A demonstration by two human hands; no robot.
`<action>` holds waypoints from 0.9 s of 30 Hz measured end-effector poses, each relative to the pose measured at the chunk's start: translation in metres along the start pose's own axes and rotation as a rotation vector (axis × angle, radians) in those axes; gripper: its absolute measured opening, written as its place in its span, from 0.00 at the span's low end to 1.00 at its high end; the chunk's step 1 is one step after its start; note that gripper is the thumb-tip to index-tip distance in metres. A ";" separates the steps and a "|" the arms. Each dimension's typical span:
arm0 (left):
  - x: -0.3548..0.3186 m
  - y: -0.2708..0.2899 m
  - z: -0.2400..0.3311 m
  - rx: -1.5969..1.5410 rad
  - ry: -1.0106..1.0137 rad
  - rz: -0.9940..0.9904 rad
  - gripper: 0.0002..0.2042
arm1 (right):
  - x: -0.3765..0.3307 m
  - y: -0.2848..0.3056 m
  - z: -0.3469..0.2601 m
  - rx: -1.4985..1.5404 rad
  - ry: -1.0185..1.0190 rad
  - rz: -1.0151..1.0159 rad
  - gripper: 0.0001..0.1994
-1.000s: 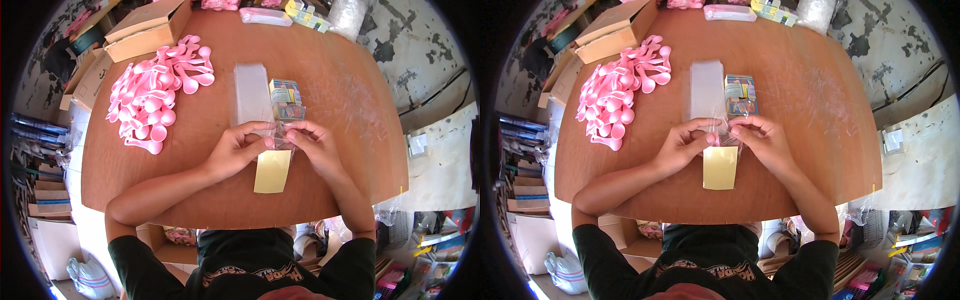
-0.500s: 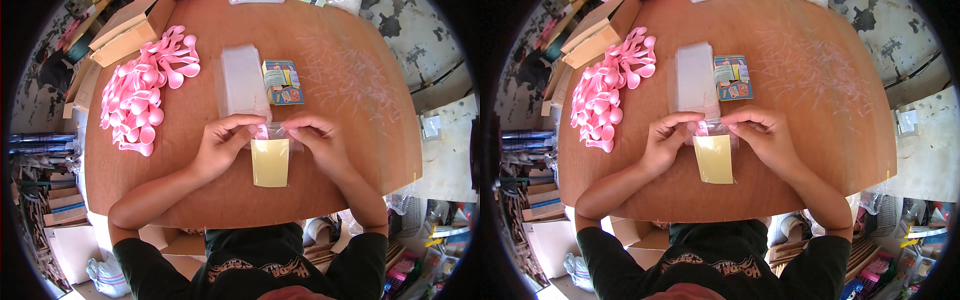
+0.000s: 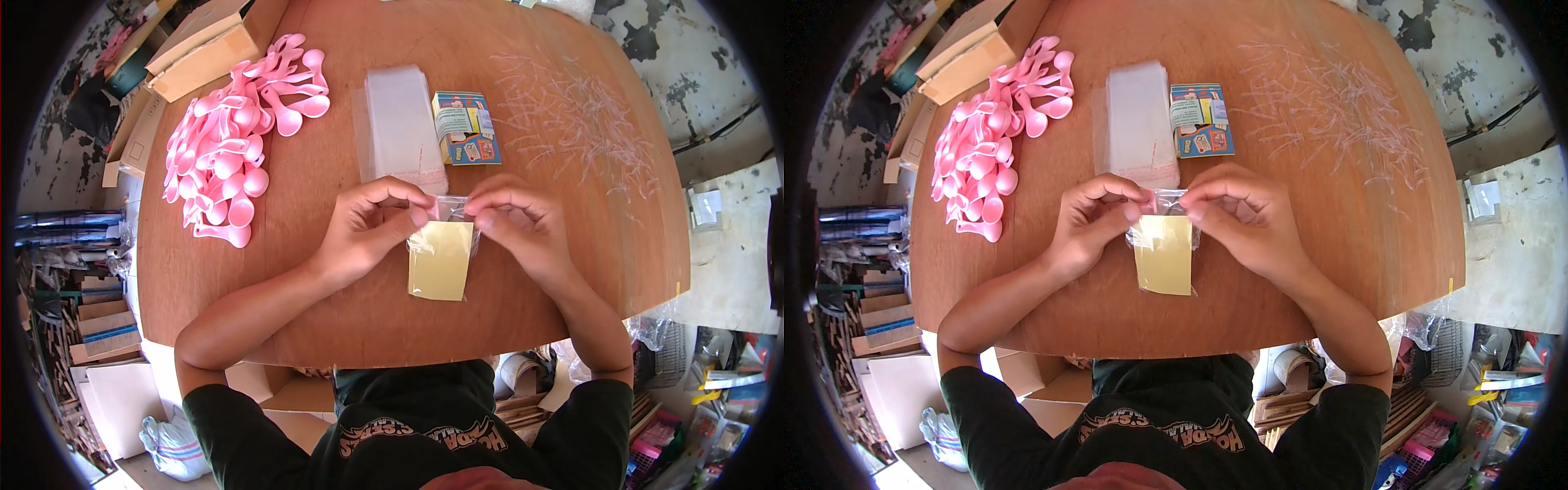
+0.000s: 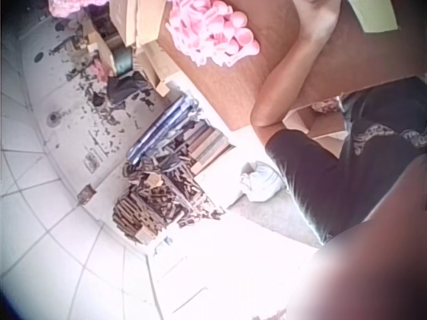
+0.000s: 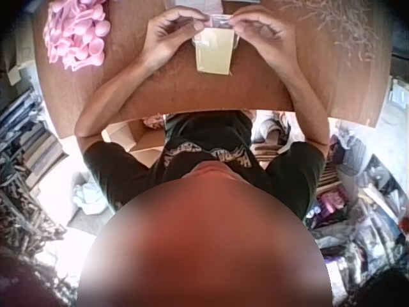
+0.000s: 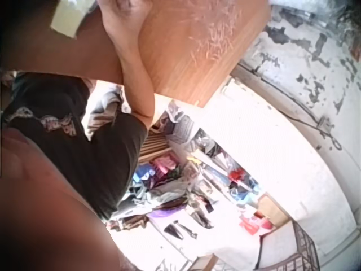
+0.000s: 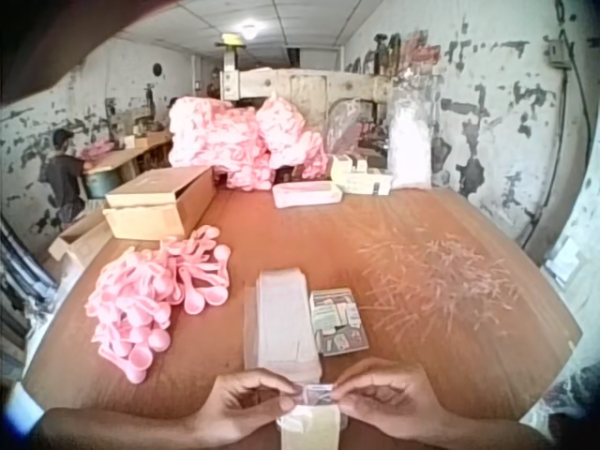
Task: Packing pink plastic spoons into small plastic bags and sealing them.
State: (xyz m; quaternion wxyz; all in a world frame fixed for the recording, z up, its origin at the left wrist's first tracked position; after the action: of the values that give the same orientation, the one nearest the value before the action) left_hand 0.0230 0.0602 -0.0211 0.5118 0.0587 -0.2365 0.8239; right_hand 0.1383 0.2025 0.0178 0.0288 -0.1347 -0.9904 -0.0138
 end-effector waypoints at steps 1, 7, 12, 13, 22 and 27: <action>0.000 -0.002 0.001 0.092 -0.035 -0.024 0.07 | 0.000 -0.001 0.002 -0.001 0.001 0.000 0.06; 0.008 -0.004 0.014 -0.007 0.038 -0.021 0.12 | -0.003 -0.001 0.004 0.110 -0.072 0.028 0.13; -0.007 -0.022 0.049 -0.107 0.409 -0.608 0.19 | -0.001 0.009 0.000 0.115 -0.162 0.103 0.13; -0.017 -0.029 0.054 -0.013 0.497 -0.800 0.17 | 0.000 0.011 0.000 0.097 -0.158 0.110 0.13; -0.171 -0.037 0.072 0.525 0.815 -1.545 0.24 | 0.000 -0.017 -0.008 -0.615 0.192 0.130 0.13; -0.115 -0.055 0.063 0.422 0.761 -1.336 0.25 | 0.006 -0.035 0.001 -0.998 0.318 0.162 0.13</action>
State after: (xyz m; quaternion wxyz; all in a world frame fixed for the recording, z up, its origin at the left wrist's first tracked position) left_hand 0.1155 -0.0423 0.0134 0.9211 -0.0016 0.2004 0.3338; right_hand 0.1228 0.1707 0.0162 0.1122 -0.2043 -0.8332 -0.5015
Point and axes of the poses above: each hand's wrist, its own x-axis towards the middle knuckle, its own y-axis out of the back of the hand, z = x × y, the point moved 5 cm from there along x, towards the middle knuckle, and after that the axes turned 12 degrees about -y, right-handed, at the moved point
